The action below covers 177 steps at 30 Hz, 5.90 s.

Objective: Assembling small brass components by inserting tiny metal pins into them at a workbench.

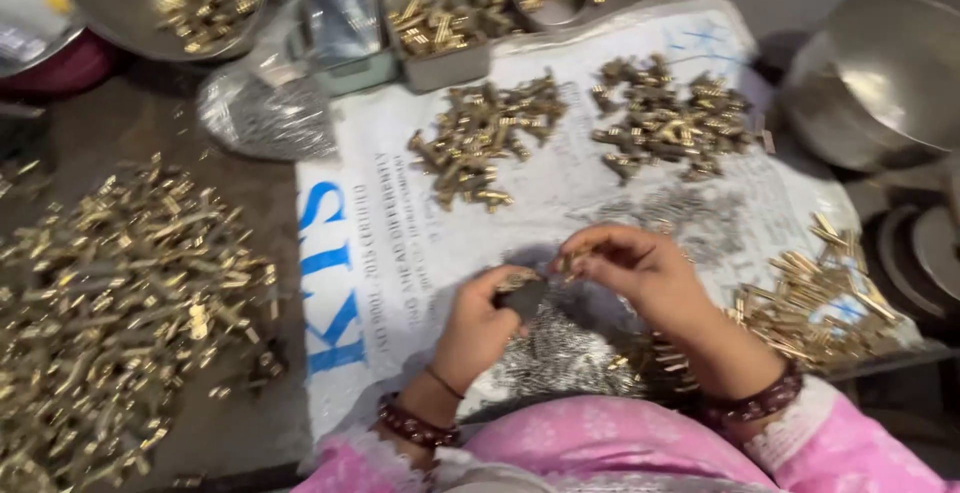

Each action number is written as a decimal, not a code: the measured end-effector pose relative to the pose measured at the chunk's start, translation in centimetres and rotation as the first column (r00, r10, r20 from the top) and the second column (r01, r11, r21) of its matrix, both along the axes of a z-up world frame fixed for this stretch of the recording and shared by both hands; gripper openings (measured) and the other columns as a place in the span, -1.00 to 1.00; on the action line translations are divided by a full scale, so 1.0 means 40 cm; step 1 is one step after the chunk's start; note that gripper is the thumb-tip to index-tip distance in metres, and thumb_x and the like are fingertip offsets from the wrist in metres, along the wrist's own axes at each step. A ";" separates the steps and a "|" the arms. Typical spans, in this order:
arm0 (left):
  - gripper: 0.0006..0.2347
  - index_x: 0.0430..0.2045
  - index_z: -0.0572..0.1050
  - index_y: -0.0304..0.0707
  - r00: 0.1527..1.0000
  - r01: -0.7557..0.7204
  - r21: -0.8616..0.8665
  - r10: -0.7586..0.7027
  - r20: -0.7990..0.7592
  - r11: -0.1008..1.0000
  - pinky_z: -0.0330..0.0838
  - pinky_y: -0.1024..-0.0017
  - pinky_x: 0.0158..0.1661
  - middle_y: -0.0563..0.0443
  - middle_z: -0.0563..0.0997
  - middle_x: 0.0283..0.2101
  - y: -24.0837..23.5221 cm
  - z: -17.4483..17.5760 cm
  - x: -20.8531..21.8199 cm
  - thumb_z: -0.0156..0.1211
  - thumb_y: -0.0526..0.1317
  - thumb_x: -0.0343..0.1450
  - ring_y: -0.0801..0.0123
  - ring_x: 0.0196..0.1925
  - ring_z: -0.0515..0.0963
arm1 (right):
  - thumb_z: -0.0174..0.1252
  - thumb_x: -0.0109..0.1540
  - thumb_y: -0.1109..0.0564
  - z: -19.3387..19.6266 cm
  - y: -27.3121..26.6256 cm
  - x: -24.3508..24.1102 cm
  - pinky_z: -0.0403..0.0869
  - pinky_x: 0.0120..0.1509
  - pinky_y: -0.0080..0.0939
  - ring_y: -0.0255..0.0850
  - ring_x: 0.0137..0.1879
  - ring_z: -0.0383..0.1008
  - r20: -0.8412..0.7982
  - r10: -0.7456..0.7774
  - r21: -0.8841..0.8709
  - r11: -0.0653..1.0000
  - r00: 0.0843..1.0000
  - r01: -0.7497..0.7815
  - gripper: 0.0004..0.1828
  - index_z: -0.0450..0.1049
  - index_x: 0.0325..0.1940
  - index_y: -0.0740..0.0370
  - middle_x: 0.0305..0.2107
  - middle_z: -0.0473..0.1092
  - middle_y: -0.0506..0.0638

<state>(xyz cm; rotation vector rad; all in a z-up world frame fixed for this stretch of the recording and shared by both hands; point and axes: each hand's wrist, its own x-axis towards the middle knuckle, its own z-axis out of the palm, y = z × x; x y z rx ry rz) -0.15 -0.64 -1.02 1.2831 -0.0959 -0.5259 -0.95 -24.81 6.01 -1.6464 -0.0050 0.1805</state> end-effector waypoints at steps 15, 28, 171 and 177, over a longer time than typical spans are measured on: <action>-0.82 -0.25 0.64 -0.35 0.959 0.097 0.314 -0.173 0.226 0.945 0.37 0.53 -0.47 0.17 0.61 -0.51 0.015 0.042 -0.006 0.31 -0.34 0.29 0.60 -0.47 0.51 | 0.35 0.14 0.23 0.071 0.131 -0.011 0.55 0.09 -0.25 -0.26 -0.04 0.61 0.305 0.191 -0.474 0.880 0.933 -0.026 -0.80 0.63 -0.16 0.29 -0.20 0.60 -0.03; -0.80 -0.29 0.60 -0.38 0.954 0.179 -0.217 -0.223 -0.199 0.960 0.42 0.52 -0.54 -0.02 0.66 -0.44 -0.009 0.053 -0.026 0.09 -0.21 0.46 0.48 -0.55 0.56 | 0.30 0.23 0.20 0.021 -0.008 -0.032 0.62 0.05 -0.21 -0.22 -0.09 0.65 0.236 0.001 -0.229 0.972 0.972 0.054 -0.75 0.58 -0.01 0.19 -0.18 0.61 0.00; -0.75 -0.13 0.58 -0.36 0.943 -0.052 0.178 -0.010 0.334 0.983 0.51 0.46 -0.16 -0.03 0.69 -0.26 0.023 0.117 -0.027 0.10 -0.45 0.33 0.41 -0.22 0.65 | 0.25 0.21 0.15 0.037 0.108 0.067 0.55 0.00 -0.20 -0.21 -0.09 0.60 0.005 0.115 -0.516 0.851 0.993 -0.096 -0.80 0.58 -0.08 0.18 -0.24 0.59 -0.04; -0.71 -0.10 0.55 -0.30 0.977 0.078 0.316 -0.136 0.166 0.946 0.52 0.40 -0.24 -0.11 0.68 -0.30 0.058 0.135 -0.011 0.20 -0.33 0.30 0.39 -0.27 0.64 | 0.35 0.19 0.23 0.041 0.175 0.029 0.48 0.23 -0.10 -0.11 0.09 0.55 0.297 0.209 -0.153 0.974 0.932 -0.170 -0.85 0.59 -0.17 0.26 -0.15 0.55 0.04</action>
